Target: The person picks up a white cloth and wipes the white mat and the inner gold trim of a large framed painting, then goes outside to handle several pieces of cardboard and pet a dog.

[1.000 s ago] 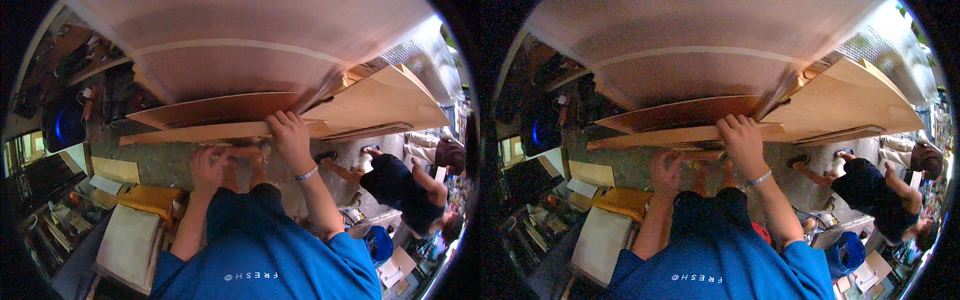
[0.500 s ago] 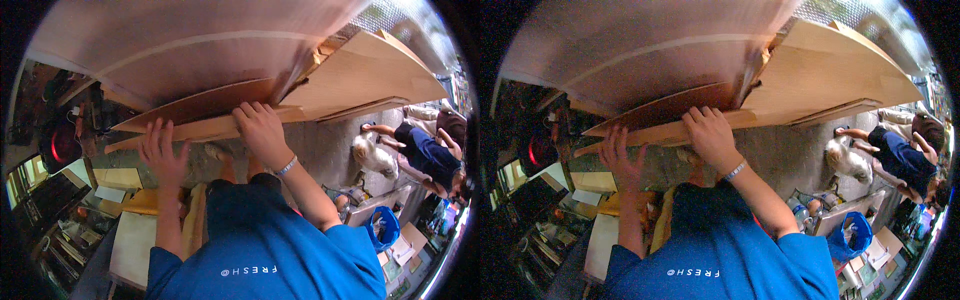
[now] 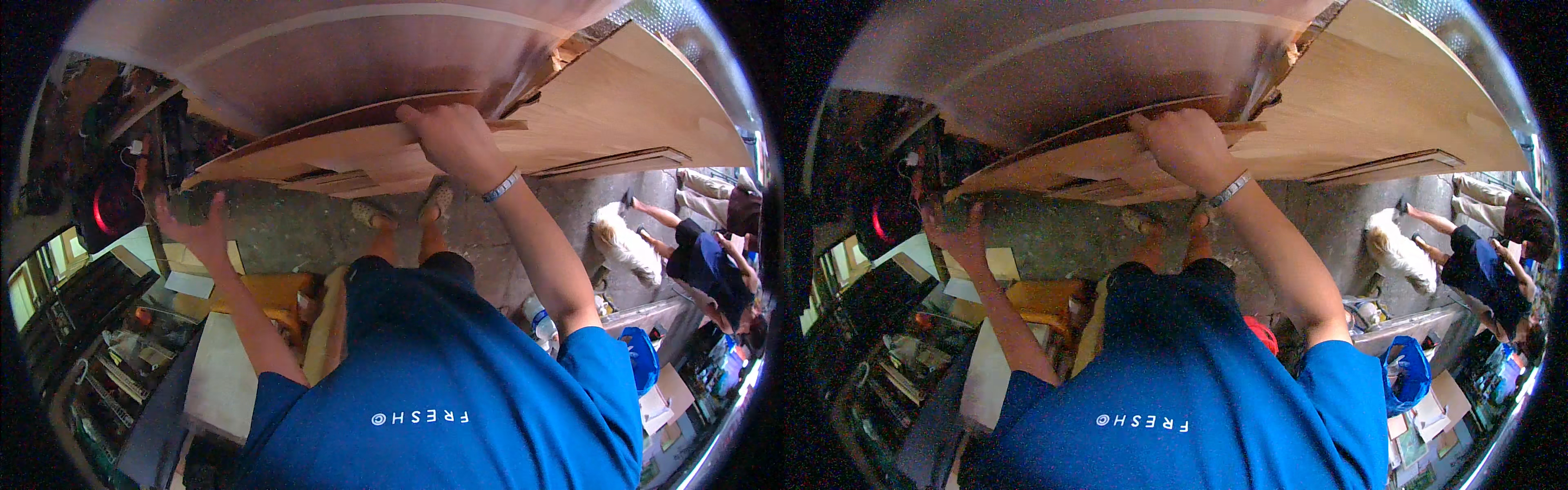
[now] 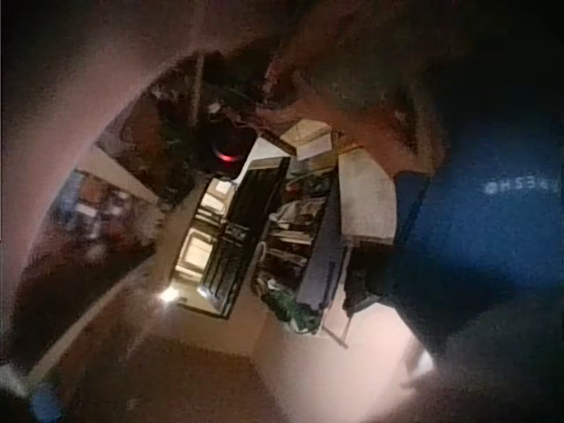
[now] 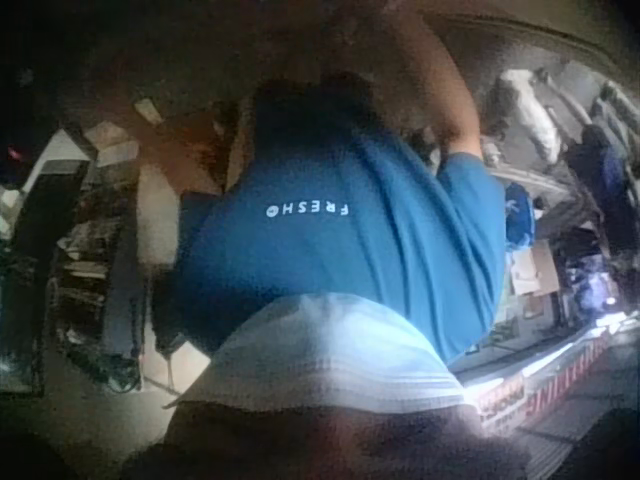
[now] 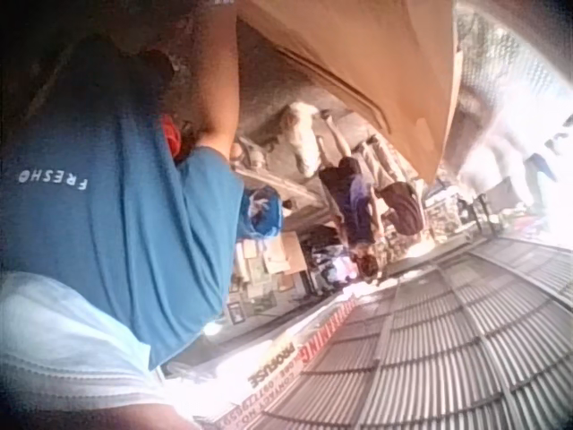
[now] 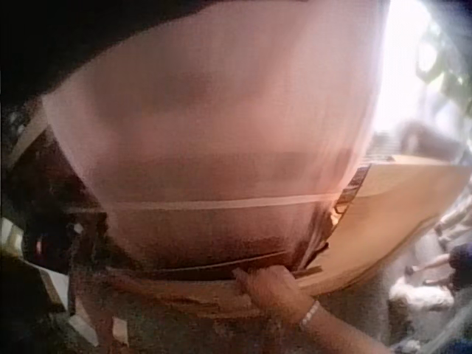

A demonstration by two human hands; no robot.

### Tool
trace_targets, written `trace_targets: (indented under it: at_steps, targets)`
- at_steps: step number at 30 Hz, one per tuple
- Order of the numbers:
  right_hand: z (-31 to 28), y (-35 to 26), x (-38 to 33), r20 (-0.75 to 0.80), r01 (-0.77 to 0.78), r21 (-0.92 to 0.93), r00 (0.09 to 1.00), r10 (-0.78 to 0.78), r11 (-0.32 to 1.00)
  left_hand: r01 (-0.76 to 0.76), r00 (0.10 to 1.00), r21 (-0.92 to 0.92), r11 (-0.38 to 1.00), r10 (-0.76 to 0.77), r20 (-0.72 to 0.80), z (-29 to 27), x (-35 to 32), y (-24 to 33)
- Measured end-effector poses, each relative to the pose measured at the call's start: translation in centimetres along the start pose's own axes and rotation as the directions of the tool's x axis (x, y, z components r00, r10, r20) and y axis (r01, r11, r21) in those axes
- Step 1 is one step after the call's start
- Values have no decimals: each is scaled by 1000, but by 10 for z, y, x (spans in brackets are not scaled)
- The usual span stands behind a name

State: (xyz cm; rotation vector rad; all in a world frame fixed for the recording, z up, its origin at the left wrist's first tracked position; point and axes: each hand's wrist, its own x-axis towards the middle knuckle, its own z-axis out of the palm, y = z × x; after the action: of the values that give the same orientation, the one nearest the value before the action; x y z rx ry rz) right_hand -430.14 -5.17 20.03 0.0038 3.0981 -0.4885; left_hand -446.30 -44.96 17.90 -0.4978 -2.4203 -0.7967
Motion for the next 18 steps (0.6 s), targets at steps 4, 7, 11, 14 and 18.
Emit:
trace_targets:
  at_steps: [4,7,11,14,18]
  targets:
    - [1,-1,10,-4,-13,-55,1000,13,998,466,884,-373,803,-405,232,14,-40,-87]
    - [5,-1,19,-15,-36,-95,999,34,995,576,794,-440,689,-344,501,39,-34,-102]
    - [8,-17,33,-21,-7,-106,1000,5,994,560,812,-447,698,-354,464,62,-35,-161]
    - [-3,-27,28,19,-62,-83,998,63,995,497,855,-436,750,-338,393,65,-32,-148]
    - [0,-36,14,-44,-53,-85,998,50,995,500,865,-507,702,-384,322,49,-31,-122]
